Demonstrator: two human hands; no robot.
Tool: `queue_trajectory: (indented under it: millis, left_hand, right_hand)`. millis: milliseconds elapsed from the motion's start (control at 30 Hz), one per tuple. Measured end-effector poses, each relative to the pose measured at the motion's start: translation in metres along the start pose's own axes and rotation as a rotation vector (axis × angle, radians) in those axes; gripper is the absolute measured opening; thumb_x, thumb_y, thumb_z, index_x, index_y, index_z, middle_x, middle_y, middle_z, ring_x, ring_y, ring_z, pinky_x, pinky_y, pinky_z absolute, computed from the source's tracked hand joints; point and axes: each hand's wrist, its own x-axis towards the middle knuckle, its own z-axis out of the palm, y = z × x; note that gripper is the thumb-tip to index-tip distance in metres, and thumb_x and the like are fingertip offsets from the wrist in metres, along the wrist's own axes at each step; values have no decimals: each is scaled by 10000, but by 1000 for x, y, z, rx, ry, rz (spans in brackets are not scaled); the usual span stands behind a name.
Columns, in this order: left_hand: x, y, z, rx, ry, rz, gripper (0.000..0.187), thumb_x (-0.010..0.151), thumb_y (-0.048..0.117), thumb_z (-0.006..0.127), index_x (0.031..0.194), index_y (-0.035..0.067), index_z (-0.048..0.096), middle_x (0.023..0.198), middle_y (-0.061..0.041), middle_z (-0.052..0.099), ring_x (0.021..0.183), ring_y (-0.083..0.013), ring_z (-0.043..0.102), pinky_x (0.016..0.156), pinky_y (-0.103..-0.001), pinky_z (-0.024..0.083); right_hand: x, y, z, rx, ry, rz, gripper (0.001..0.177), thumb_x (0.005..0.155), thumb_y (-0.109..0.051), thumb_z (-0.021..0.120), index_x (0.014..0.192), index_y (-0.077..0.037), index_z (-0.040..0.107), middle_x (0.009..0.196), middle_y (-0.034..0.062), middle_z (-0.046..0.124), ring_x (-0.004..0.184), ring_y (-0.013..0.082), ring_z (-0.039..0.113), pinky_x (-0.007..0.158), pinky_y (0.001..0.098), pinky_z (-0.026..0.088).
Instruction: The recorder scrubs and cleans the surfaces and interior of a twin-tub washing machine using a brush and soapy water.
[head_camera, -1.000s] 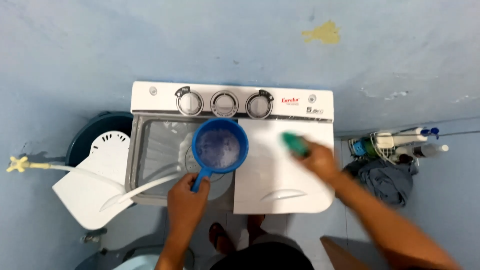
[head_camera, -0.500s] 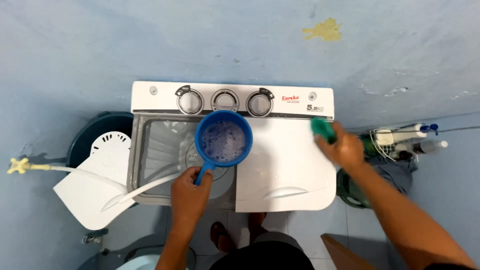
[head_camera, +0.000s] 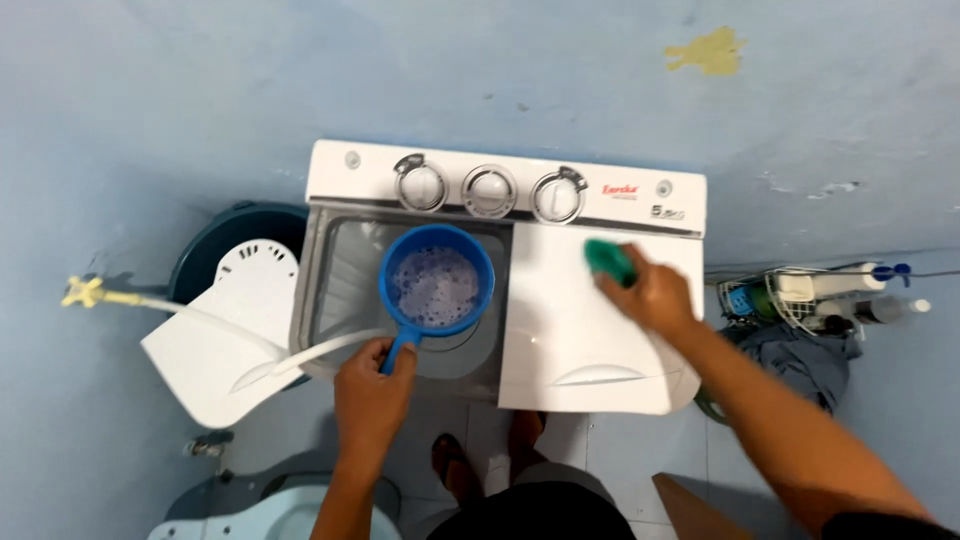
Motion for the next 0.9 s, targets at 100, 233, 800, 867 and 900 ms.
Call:
queue_trajectory:
  millis: [100, 233, 800, 867, 900]
  left_hand:
    - [-3, -11, -7, -23, 26, 10, 312, 889, 309, 682, 949, 11, 756, 694, -78, 708, 552, -146, 563, 545, -339, 440]
    - [-11, -20, -15, -11, 66, 31, 315, 895, 307, 686, 934, 4, 762, 683, -81, 703, 551, -133, 565, 546, -328, 445]
    - [-13, -45, -33, 16, 71, 109, 337, 883, 330, 689, 974, 14, 764, 760, -110, 742, 628, -191, 674, 589, -366, 503]
    - [-20, -35, -38, 12, 45, 76, 332, 881, 326, 686, 968, 15, 764, 734, -109, 733, 599, -192, 658, 572, -369, 492]
    - [-24, -30, -41, 8, 23, 45, 327, 880, 322, 684, 962, 16, 765, 709, -108, 723, 570, -193, 642, 554, -373, 480]
  right_hand:
    - [25, -14, 3, -27, 228, -130, 513, 887, -434, 749, 1264, -106, 631, 728, 117, 725, 554, 287, 695, 532, 420, 575]
    - [36, -81, 32, 12, 175, -177, 516, 872, -424, 750, 1273, -117, 642, 668, 115, 717, 565, 278, 702, 554, 436, 578]
    - [-10, -94, 39, 27, 66, -347, 538, 924, -511, 643, 1321, -152, 591, 747, 117, 729, 570, 272, 709, 540, 413, 592]
    - [-3, -66, 30, -30, 33, -229, 568, 907, -524, 654, 1328, -149, 583, 717, 115, 720, 549, 277, 703, 532, 420, 591]
    - [0, -52, 26, -87, 5, -114, 599, 890, -537, 665, 1335, -147, 576, 687, 114, 711, 528, 282, 697, 523, 426, 589]
